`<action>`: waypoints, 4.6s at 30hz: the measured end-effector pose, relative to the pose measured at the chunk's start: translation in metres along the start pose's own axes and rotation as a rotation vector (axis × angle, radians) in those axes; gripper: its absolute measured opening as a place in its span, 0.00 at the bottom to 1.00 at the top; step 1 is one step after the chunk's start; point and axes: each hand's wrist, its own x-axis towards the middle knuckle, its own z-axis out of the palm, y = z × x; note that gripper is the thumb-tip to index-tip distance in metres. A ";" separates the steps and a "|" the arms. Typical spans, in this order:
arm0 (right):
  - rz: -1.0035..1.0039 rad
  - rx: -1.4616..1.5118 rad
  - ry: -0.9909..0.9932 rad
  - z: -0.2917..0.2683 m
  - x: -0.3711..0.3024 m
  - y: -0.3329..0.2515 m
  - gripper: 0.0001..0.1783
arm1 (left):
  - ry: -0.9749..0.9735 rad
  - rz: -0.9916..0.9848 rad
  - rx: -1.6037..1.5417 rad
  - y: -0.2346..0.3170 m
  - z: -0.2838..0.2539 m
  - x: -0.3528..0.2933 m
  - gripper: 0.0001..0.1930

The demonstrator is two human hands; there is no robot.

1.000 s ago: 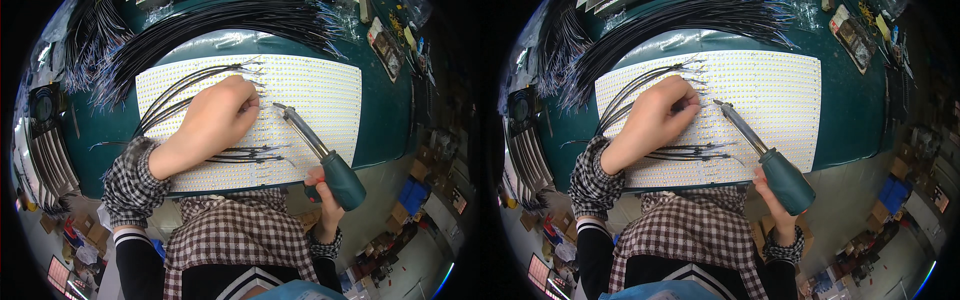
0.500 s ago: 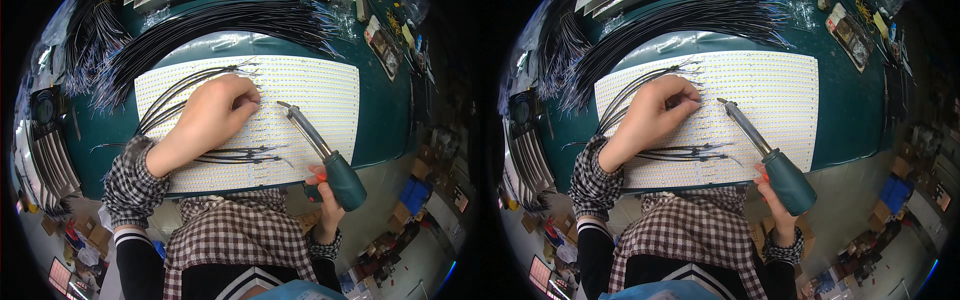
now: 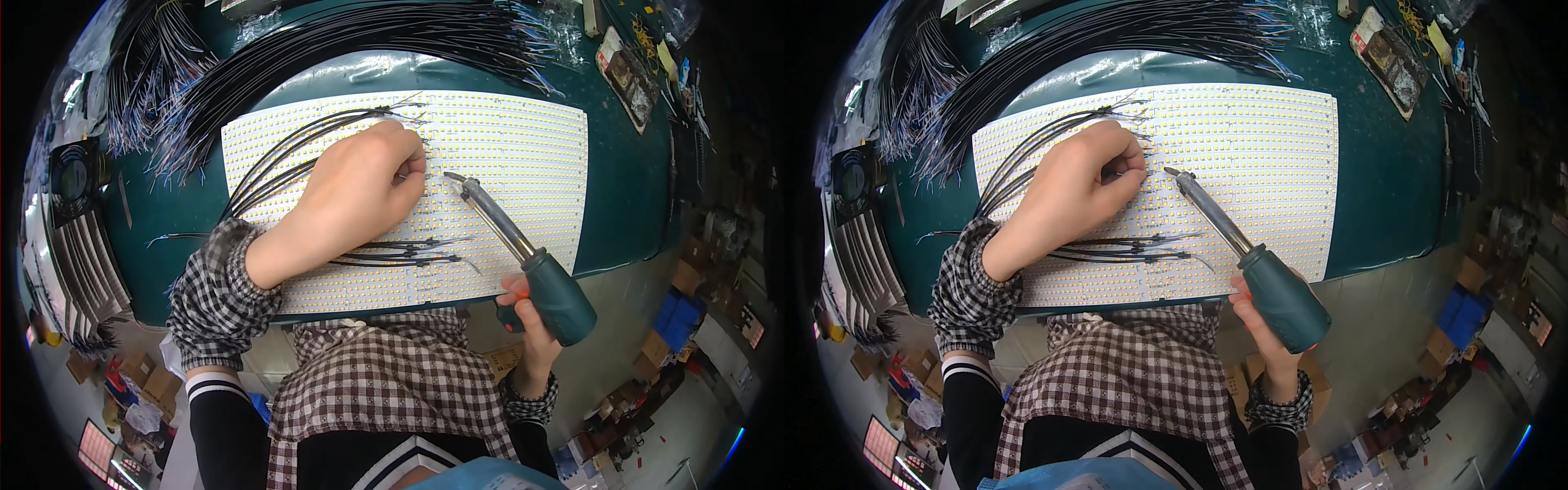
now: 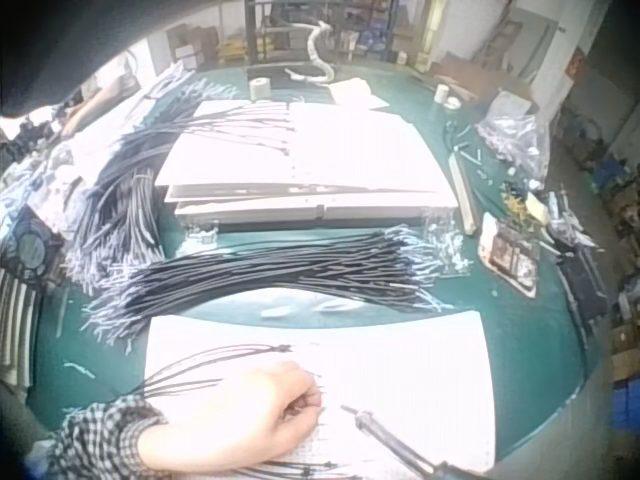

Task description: The person uses a soldering iron to attach black wires to a large LED panel. They repeatedly position wire ends onto the panel and apply the soldering iron to secure connections, working methodically across the surface.

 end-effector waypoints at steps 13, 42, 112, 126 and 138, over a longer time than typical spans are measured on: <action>-0.026 -0.080 -0.051 -0.002 0.003 0.003 0.23 | 0.002 0.043 0.055 -0.002 0.002 0.002 0.05; -0.046 -0.131 -0.059 -0.004 0.003 0.005 0.23 | 0.062 0.083 0.037 -0.004 0.008 -0.003 0.04; -0.134 0.030 -0.001 -0.006 0.014 0.006 0.22 | 0.123 0.118 0.242 0.006 0.006 -0.031 0.05; -0.109 0.098 -0.006 0.002 0.012 0.002 0.15 | 0.130 0.077 0.064 -0.004 0.014 -0.022 0.05; -0.071 0.002 -0.029 0.002 0.003 0.003 0.06 | 0.156 0.108 0.014 -0.006 0.017 -0.021 0.05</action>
